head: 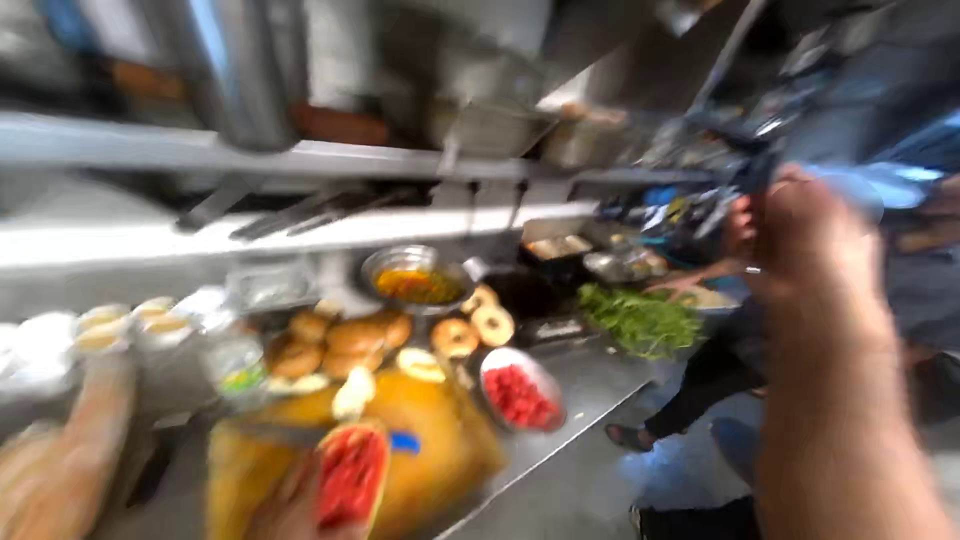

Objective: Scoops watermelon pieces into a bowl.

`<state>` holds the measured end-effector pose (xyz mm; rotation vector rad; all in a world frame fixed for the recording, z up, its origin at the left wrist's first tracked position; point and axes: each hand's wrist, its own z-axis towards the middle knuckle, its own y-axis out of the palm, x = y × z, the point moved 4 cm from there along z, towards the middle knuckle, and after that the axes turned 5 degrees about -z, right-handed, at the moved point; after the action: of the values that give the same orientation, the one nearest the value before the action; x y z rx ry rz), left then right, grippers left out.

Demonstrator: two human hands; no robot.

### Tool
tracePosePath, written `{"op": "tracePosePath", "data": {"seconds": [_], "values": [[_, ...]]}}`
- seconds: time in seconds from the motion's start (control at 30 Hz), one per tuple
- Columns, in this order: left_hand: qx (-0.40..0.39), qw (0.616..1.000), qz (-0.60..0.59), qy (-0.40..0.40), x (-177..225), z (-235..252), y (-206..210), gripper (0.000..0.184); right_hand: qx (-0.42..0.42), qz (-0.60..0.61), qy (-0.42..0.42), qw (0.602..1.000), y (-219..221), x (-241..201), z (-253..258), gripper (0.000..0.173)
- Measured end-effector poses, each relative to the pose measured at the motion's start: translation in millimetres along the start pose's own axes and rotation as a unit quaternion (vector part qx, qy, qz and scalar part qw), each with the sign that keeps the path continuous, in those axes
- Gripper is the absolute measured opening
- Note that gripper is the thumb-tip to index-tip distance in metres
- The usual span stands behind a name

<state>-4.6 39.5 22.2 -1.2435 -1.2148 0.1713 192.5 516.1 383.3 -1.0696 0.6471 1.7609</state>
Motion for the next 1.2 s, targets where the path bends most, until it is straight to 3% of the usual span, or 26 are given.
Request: {"op": "tracePosePath", "data": {"seconds": [0.1, 0.17, 0.23, 0.33, 0.63, 1.03, 1.13, 1.2], "values": [[-0.028, 0.997, 0.031, -0.066, -8.3, 6.4, 5.2, 0.126, -0.194, -0.13, -0.04, 0.971, 78.0, 68.3, -107.0, 0.045], [-0.04, 0.995, 0.043, -0.086, -4.7, 11.2, 4.4, 0.127, -0.287, -0.208, -0.059, 0.933, 120.8, 139.8, -193.9, 0.046], [-0.051, 0.992, 0.059, -0.096, -0.8, 12.5, 7.8, 0.13, -0.36, -0.255, -0.073, 0.895, 154.3, 198.6, -275.3, 0.036], [-0.074, 0.987, 0.1, -0.099, 0.3, 16.8, 18.1, 0.132, -0.389, -0.296, -0.118, 0.864, 190.3, 236.9, -342.3, 0.032], [-0.066, 0.984, 0.132, -0.097, -1.3, 17.7, 24.5, 0.133, -0.404, -0.332, -0.158, 0.838, 218.1, 254.8, -372.8, 0.035], [-0.076, 0.982, 0.147, -0.095, 2.6, 18.3, 28.7, 0.132, -0.418, -0.396, -0.167, 0.801, 223.8, 262.3, -384.6, 0.039], [-0.068, 0.982, 0.152, -0.086, 6.4, 16.9, 32.1, 0.133, -0.441, -0.364, -0.081, 0.817, 225.3, 256.9, -388.6, 0.04], [-0.062, 0.984, 0.149, -0.074, 7.9, 15.9, 34.4, 0.132, -0.455, -0.269, 0.091, 0.844, 226.9, 257.0, -386.1, 0.033]]}}
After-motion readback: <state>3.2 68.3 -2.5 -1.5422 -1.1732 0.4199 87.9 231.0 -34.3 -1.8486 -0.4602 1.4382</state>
